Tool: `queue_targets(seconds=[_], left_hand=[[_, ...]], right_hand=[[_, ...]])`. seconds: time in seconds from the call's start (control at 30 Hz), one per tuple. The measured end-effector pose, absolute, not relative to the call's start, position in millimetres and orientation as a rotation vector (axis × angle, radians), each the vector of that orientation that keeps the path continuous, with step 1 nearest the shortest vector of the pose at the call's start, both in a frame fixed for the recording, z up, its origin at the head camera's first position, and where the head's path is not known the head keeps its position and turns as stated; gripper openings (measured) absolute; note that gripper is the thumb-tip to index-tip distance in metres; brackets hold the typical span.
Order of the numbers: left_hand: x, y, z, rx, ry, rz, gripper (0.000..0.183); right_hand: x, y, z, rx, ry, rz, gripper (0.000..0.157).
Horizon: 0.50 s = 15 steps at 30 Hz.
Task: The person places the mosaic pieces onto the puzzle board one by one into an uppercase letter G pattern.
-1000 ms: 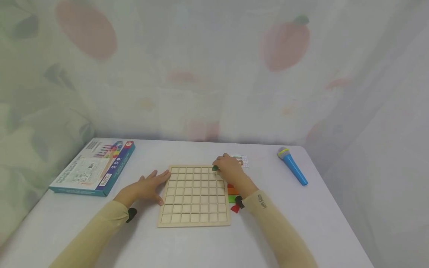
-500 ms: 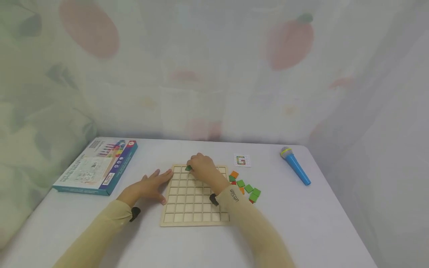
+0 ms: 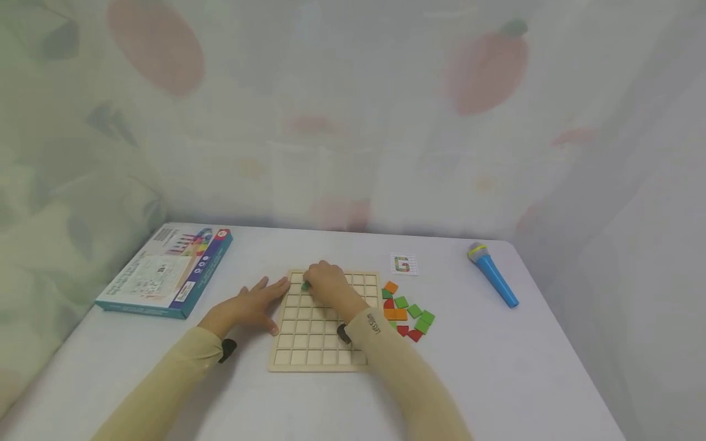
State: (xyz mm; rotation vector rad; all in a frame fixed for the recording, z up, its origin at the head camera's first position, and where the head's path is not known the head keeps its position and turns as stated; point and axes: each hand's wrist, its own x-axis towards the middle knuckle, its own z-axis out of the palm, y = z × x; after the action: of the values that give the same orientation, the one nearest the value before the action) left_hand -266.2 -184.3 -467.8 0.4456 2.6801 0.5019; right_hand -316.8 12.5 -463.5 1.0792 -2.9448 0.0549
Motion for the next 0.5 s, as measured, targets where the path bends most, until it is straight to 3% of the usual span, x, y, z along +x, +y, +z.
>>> queue_targets(seconds=[0.5], left_hand=[[-266.6, -182.7, -467.7, 0.464, 2.693, 0.473, 0.109]], right_hand=[[-316.1, 11.4, -468.2, 1.101, -2.943, 0.105, 0.018]])
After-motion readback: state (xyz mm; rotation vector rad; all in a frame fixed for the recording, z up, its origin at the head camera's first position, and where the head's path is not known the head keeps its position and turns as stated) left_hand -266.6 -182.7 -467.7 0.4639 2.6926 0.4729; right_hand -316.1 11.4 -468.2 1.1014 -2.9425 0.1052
